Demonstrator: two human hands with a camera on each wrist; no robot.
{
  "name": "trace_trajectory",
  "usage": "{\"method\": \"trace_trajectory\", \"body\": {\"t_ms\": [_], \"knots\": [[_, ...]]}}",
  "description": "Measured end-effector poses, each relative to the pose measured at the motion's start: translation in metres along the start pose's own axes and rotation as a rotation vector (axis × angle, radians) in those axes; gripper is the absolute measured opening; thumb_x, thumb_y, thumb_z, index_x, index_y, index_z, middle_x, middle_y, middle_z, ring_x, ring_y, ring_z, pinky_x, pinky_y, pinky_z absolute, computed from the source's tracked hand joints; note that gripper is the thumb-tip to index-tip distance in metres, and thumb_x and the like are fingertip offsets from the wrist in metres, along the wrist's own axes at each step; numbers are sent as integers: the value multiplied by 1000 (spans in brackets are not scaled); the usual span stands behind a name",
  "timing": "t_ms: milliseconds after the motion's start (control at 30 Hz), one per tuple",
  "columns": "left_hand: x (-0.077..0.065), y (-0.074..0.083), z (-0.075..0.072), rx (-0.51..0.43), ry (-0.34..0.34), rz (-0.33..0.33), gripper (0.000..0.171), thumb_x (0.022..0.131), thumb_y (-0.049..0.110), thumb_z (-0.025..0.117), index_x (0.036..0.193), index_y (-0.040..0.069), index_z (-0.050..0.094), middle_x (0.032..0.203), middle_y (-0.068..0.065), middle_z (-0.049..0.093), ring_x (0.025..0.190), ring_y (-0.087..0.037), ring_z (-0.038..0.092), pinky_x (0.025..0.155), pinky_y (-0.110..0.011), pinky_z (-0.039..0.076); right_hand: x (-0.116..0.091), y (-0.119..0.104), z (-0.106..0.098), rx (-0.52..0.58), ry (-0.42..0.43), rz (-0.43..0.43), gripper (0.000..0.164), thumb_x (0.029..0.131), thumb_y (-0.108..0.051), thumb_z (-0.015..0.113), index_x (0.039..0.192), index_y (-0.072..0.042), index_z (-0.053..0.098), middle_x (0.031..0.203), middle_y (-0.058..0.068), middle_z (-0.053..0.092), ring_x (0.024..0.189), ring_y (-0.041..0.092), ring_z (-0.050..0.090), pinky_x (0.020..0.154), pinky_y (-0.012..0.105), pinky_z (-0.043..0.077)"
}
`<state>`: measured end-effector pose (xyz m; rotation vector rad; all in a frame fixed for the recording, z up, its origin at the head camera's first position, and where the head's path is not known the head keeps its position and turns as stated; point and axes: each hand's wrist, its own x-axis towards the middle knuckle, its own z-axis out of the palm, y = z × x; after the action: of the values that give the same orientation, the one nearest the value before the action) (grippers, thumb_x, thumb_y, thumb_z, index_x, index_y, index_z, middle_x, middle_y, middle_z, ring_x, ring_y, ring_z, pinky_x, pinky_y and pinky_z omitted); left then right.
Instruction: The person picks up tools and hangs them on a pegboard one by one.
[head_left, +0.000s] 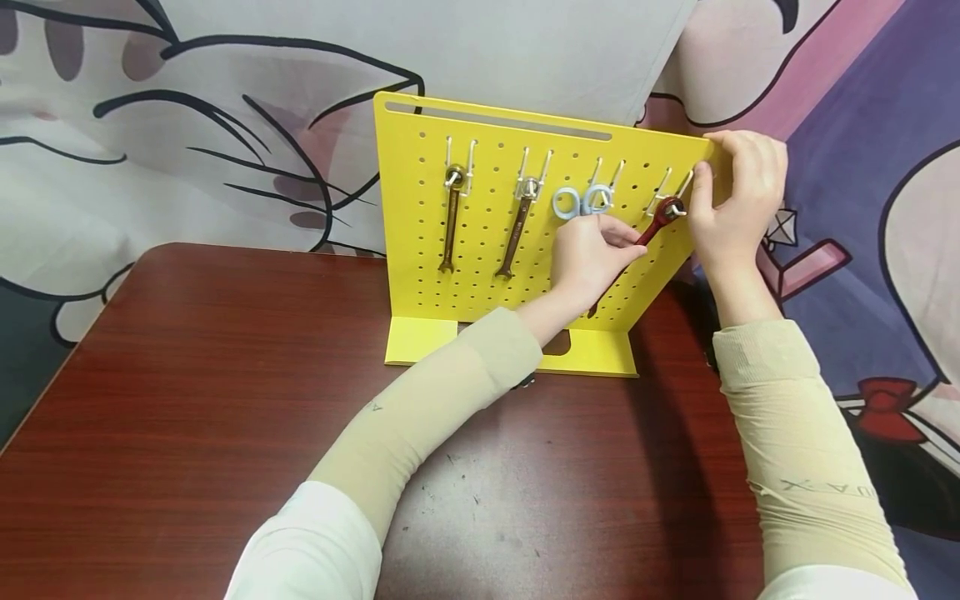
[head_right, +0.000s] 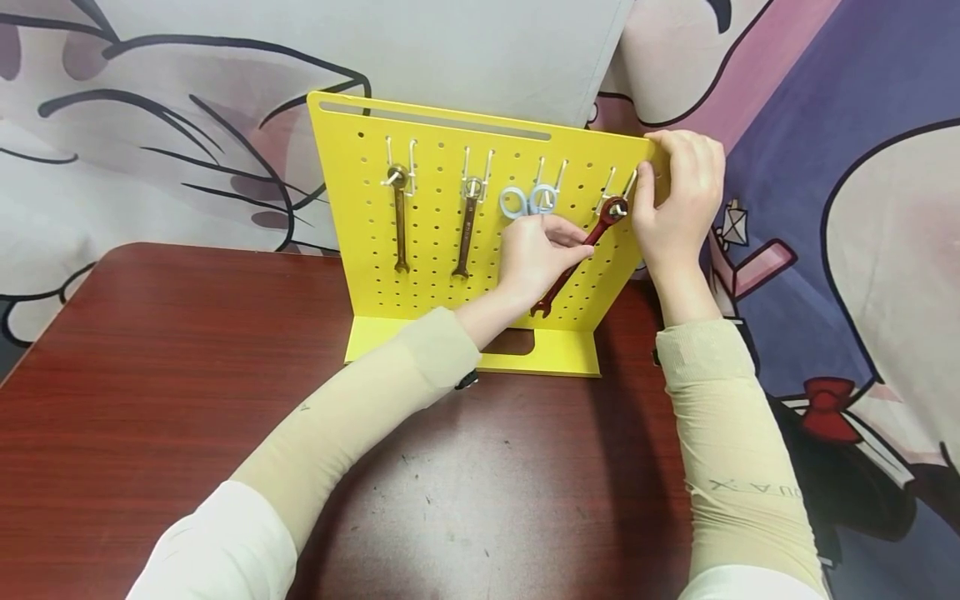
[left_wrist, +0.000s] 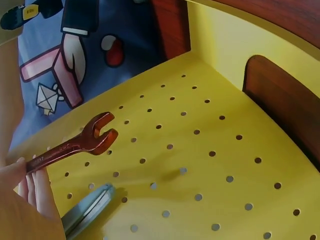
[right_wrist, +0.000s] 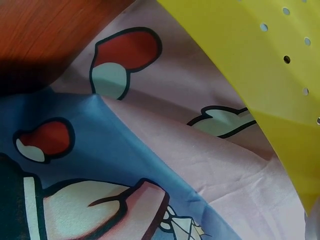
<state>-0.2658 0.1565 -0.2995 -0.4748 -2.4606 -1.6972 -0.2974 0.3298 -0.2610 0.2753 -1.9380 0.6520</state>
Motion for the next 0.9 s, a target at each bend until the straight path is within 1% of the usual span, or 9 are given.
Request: {"method": "trace_trajectory", "body": {"t_ms": [167,367,500,667,900], "knots": [[1,2,4,71,17,0,14,90,27,88,101,19,85,96,8,84,83,0,74,68,-8,47,0,0,-1,1,4,-7,43,92,-30,58,116,1,75,116,24,73,115,43,58,111,34,38],[0,4,8,103,49,-39,12,92,30,86,101,23,84,96,12,83,83,2,72,68,-10,47,0,-1,-1,-2,1,-7,42,93,-30,58,117,1,75,116,24,73,115,43,58,112,35,38],[-1,3,10,112,67,-55,11,94,28,83,104,24,83,98,13,83,85,2,73,68,-11,48,-1,-2,-2,-3,0,-3,43,93,-30,58,117,1,75,117,24,73,116,42,59,112,34,38],[-2,0,10,108,74,-30,12,99,22,78,109,23,83,105,12,83,90,-1,74,70,-11,48,-1,-2,-1,-4,-2,-7,43,93,-30,58,117,1,75,117,24,73,116,42,58,112,34,38],[-4,-7,8,54,45,26,15,101,18,74,113,20,82,110,8,83,93,-2,75,74,-8,49,-1,-1,0,-4,3,-8,43,93,-30,57,117,1,75,117,24,73,116,43,58,112,35,38]]}}
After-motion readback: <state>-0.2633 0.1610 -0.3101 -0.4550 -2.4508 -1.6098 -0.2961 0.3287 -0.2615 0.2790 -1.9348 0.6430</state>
